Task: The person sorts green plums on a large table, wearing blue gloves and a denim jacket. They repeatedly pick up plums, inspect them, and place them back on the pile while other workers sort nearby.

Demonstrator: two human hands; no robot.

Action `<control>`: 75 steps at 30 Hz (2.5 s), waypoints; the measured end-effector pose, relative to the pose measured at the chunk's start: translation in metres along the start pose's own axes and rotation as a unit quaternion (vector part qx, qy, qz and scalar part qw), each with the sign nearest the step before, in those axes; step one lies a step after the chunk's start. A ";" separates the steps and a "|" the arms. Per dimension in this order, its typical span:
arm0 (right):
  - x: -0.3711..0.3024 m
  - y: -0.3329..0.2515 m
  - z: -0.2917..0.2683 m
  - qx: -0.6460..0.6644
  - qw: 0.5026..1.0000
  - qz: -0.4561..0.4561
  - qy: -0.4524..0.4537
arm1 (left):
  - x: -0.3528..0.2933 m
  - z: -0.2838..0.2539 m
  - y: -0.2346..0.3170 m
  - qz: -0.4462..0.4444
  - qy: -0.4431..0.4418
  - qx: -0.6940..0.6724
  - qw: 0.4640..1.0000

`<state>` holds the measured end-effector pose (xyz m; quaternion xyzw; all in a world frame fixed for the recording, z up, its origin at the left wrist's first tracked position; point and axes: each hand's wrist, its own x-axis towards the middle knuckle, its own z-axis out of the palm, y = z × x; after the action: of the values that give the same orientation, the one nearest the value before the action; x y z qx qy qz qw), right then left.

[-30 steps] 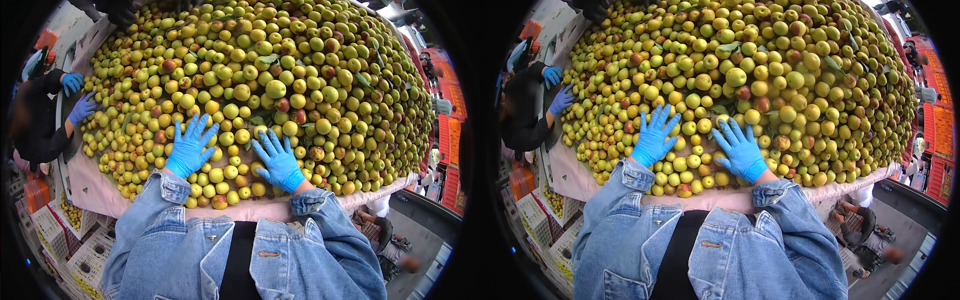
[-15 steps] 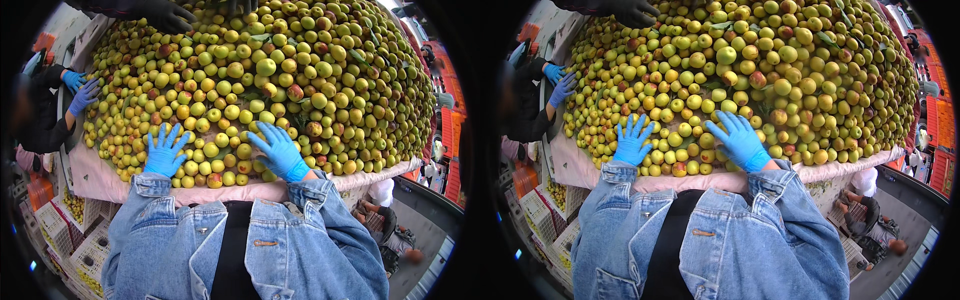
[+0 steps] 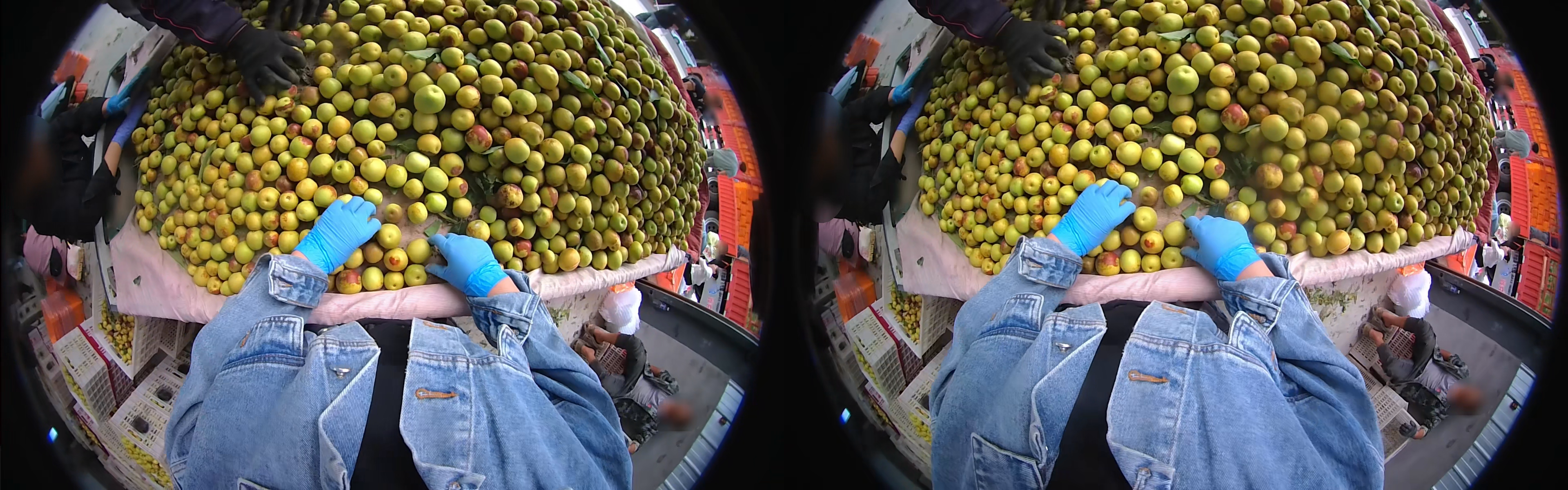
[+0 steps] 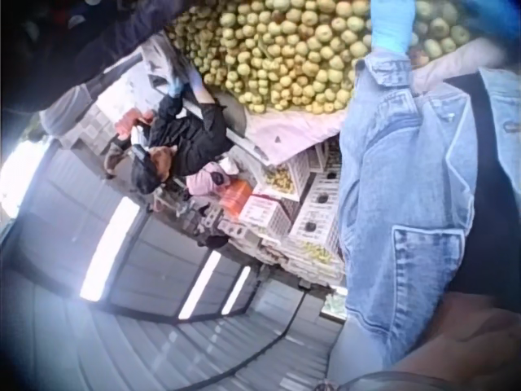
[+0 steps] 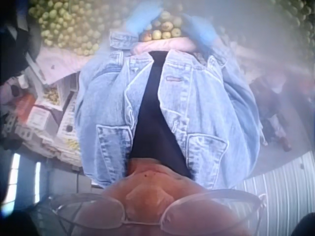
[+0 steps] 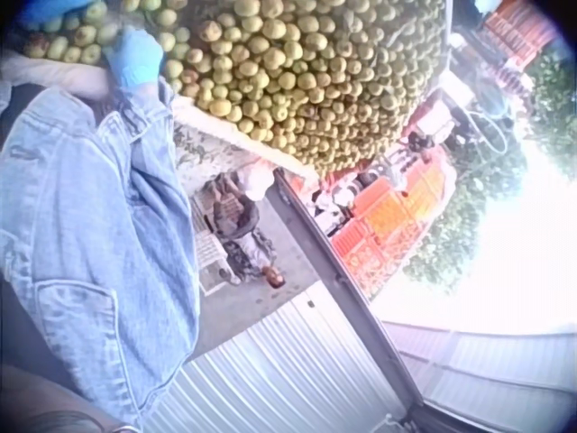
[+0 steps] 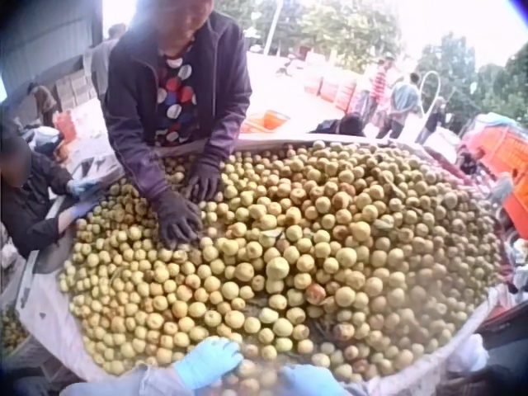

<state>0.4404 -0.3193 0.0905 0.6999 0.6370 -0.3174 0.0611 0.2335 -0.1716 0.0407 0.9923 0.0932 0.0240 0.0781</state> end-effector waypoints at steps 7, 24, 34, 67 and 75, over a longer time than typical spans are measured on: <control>0.017 -0.021 0.014 0.079 0.995 -0.050 0.043 | -0.057 -0.013 -0.062 -0.274 0.040 -0.139 0.951; 0.008 -0.037 0.011 0.050 0.995 0.025 -0.086 | -0.165 -0.036 -0.034 -0.251 -0.169 -0.152 0.941; 0.048 -0.093 0.002 -0.055 0.986 -0.106 0.114 | -0.231 -0.053 -0.118 -0.430 0.132 -0.185 0.874; 0.187 -0.269 0.040 -0.398 0.880 -0.250 0.072 | -0.264 -0.057 -0.076 -0.431 0.259 -0.858 0.106; 0.170 -0.243 0.020 -0.320 0.920 -0.225 0.017 | -0.261 -0.038 -0.049 -0.407 0.273 -0.872 0.020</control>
<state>0.2047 -0.1400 0.0637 0.4866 0.8462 -0.0897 0.1980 -0.0342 -0.1673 0.0619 -0.0931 0.4059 0.3207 0.8507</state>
